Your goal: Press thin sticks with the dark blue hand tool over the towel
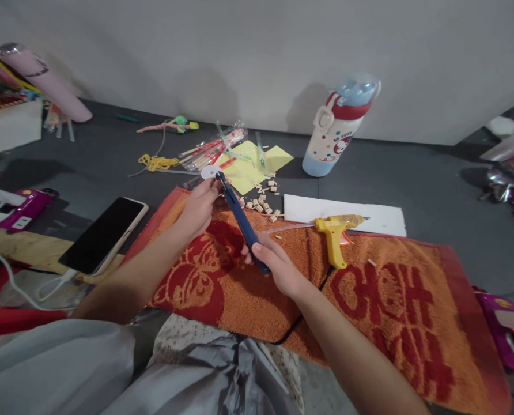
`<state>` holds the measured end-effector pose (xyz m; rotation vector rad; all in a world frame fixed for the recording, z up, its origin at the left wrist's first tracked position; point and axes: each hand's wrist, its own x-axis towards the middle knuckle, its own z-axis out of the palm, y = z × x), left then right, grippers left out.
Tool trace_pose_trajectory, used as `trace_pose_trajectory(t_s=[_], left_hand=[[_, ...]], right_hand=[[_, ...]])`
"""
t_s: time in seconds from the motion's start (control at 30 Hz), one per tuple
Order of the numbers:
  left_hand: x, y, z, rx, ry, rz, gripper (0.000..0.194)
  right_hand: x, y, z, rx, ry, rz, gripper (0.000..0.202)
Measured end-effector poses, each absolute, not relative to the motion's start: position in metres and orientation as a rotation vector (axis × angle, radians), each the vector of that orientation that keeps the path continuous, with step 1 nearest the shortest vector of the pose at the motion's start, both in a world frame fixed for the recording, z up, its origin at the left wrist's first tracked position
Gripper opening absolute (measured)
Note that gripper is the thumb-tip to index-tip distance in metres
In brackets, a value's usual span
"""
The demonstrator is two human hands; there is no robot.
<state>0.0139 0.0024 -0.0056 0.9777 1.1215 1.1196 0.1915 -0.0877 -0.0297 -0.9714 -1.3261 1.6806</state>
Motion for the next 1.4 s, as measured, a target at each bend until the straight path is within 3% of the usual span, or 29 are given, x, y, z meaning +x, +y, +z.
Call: trace_pose_trajectory(t_s=[0.5, 0.7, 0.97, 1.4], left_hand=[[0.008, 0.004, -0.007, 1.076, 1.199, 1.118, 0.027], [0.000, -0.001, -0.006, 1.669, 1.428, 1.287, 0.015], [-0.002, 0.002, -0.010, 2.008, 1.595, 1.186, 0.011], [-0.001, -0.006, 0.002, 1.988, 1.619, 1.061, 0.009]], right_hand=[[0.193, -0.087, -0.035, -0.941, -1.258, 1.720, 0.050], [0.193, -0.087, -0.036, -0.935, -1.241, 1.718, 0.051], [0.193, -0.087, -0.036, -0.926, -1.232, 1.730, 0.052], [0.190, -0.092, -0.030, -1.006, -1.383, 1.615, 0.058]])
